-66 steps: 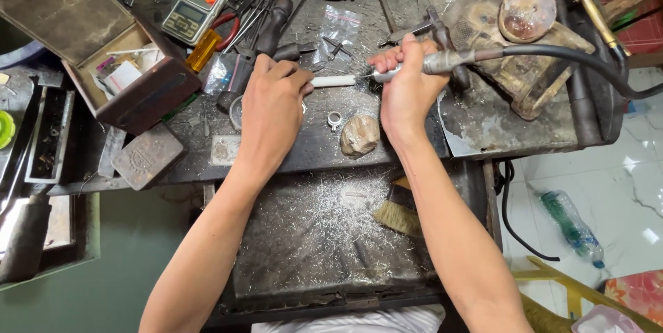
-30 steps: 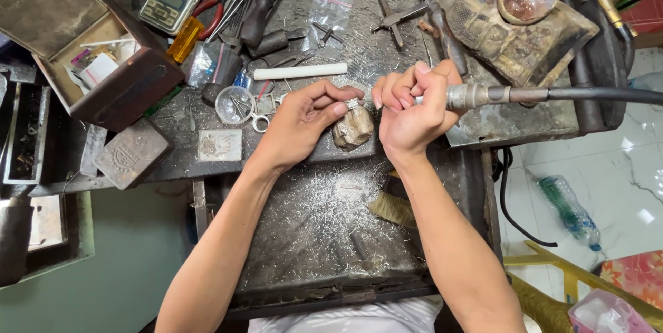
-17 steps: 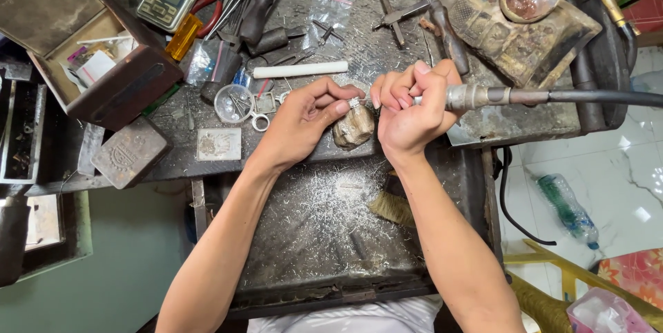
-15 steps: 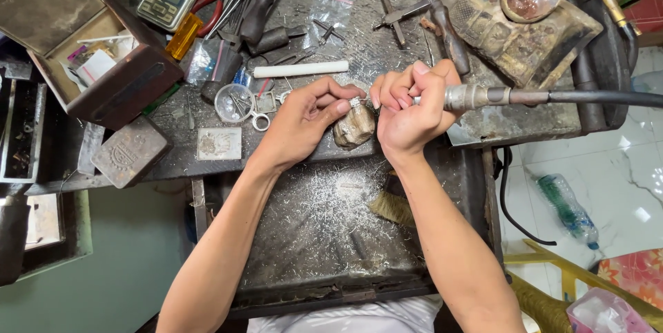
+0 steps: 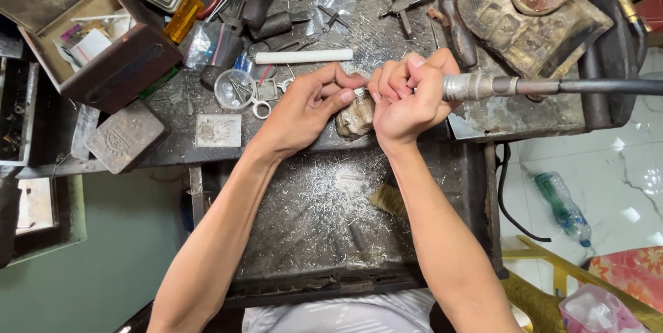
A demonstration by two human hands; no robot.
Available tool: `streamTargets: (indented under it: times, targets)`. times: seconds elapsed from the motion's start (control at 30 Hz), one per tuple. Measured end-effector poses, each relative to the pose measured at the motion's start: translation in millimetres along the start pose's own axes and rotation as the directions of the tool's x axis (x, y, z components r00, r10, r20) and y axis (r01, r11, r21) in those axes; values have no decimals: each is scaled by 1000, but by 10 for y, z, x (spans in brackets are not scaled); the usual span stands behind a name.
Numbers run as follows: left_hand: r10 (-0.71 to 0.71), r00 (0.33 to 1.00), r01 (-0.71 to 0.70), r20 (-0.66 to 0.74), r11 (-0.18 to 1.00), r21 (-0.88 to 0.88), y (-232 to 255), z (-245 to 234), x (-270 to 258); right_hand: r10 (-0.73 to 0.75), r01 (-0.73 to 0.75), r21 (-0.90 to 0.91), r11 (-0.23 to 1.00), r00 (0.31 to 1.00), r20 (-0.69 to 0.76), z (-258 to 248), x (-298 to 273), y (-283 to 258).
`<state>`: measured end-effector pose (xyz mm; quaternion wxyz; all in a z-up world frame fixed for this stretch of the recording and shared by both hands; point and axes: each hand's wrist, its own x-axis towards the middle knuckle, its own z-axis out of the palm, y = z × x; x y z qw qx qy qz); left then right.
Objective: Using a rotary tool to shape and refine a small jewelry piece on a workbench.
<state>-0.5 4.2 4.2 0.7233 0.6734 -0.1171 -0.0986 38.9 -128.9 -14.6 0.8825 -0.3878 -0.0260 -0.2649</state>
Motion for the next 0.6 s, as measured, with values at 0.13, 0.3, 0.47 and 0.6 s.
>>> streamTargets:
  times: [0.13, 0.3, 0.47, 0.6]
  targets:
    - [-8, 1000, 8, -3, 1000, 10, 50, -16, -6, 6, -6, 0, 1000, 1000, 9, 6, -2, 26]
    - [-4, 1000, 4, 11, 1000, 6, 63, -9, -11, 5, -5, -2, 1000, 1000, 27, -27, 15, 31]
    - [-17, 1000, 17, 14, 1000, 22, 97, -17, -11, 1, -1, -5, 1000, 1000, 29, -10, 20, 23]
    - [-11, 1000, 11, 21, 1000, 16, 136, -6, -21, 1, -1, -3, 1000, 999, 41, 1, 18, 20]
